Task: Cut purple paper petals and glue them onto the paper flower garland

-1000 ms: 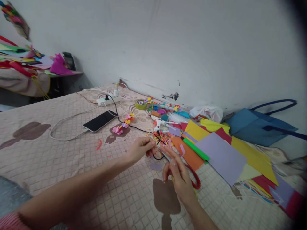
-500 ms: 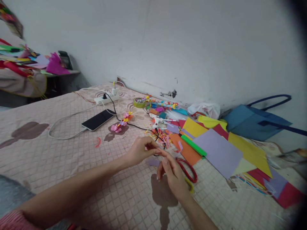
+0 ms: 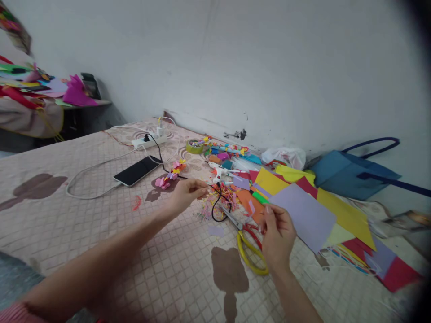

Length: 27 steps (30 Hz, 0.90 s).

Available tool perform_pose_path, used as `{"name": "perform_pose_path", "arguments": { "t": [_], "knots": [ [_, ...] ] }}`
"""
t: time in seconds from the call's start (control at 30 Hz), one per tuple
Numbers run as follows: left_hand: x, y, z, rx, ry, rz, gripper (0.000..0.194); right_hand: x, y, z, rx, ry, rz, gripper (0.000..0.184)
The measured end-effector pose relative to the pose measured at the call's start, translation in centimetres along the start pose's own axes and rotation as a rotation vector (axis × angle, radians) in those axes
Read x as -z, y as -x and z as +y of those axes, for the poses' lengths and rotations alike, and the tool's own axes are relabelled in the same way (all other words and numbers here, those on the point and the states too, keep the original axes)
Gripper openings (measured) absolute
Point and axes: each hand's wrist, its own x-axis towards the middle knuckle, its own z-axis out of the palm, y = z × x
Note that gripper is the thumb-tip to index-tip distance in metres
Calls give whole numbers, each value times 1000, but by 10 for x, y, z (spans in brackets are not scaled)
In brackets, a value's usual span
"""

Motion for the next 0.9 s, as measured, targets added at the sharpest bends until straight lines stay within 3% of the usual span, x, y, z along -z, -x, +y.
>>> {"name": "perform_pose_path", "arguments": {
  "t": [0.13,0.27,0.37,0.53,0.7,0.9],
  "knots": [
    [7,0,6,196,253,-50,29,-17,6,1,45,155,-267,14],
    [8,4,13,237,290,-51,31,-55,3,-7,276,333,-529,17],
    [11,3,13,241,312,-47,33,-84,-8,-12,407,398,-607,30],
    [17,-2,11,243,410,18,28,-107,-28,-9,505,353,-713,13],
    [18,-4,11,361,588,-55,12,-110,-39,2,619,278,-669,5],
    [13,-4,13,460,735,-109,13,-114,-48,6,610,356,-480,20]
  ]
}}
